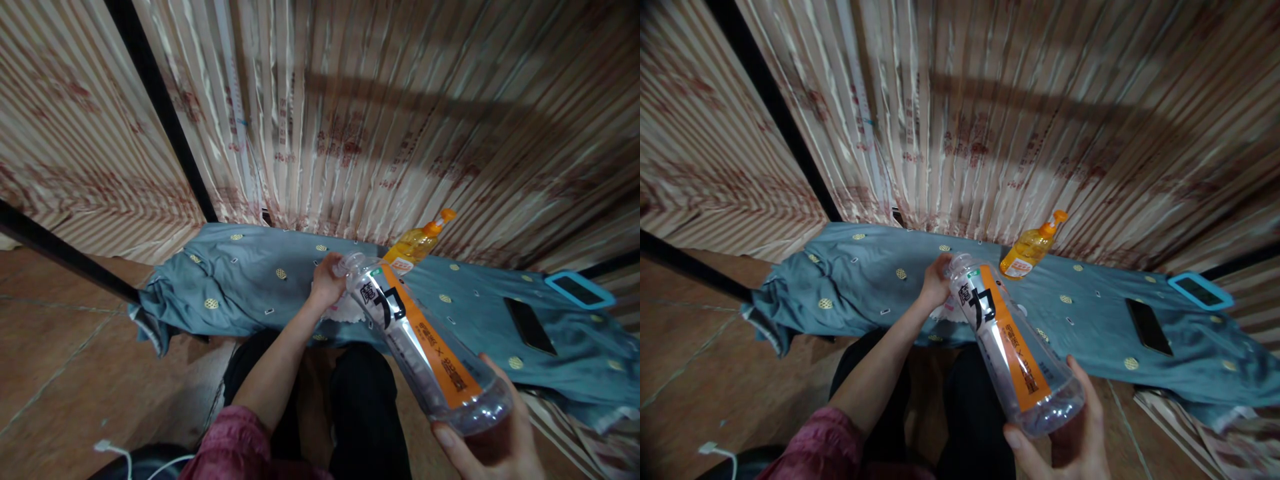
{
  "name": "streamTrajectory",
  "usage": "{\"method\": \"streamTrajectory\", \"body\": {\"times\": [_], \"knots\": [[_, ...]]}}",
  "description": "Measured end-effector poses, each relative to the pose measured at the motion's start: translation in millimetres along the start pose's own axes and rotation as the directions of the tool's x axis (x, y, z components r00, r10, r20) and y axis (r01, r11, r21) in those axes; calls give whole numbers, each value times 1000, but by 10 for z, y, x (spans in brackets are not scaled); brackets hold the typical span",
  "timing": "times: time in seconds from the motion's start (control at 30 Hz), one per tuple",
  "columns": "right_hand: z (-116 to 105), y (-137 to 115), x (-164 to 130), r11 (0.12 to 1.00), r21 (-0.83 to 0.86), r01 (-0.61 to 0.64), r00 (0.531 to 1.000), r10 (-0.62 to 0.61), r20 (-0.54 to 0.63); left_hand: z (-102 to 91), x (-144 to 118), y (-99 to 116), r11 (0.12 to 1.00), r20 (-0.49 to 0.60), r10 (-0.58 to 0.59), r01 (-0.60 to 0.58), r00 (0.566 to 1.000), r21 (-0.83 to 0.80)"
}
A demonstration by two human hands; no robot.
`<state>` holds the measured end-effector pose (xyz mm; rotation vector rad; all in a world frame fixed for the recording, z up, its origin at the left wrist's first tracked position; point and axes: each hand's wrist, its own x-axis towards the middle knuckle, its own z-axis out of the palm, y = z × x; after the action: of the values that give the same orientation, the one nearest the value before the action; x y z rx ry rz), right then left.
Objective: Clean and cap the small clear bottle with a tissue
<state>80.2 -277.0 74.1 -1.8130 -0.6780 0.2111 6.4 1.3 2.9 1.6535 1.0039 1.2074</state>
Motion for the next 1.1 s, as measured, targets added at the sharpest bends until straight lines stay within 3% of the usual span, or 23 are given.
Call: {"method": "streamTrajectory", "body": {"times": [0.47, 0.77, 1.1], "knots": [[-28, -19, 26, 985, -150, 83, 996, -89, -33, -7, 7, 0, 1000, 16, 24, -24, 1000, -3], [-18, 1, 21, 992, -74, 107, 994, -108, -1, 1, 9, 18, 1000, 11, -3, 3, 1000, 8], [-25, -87, 17, 992, -97, 80, 997, -81, -5, -14, 3, 31, 1000, 11, 2, -2, 1000, 8]]}}
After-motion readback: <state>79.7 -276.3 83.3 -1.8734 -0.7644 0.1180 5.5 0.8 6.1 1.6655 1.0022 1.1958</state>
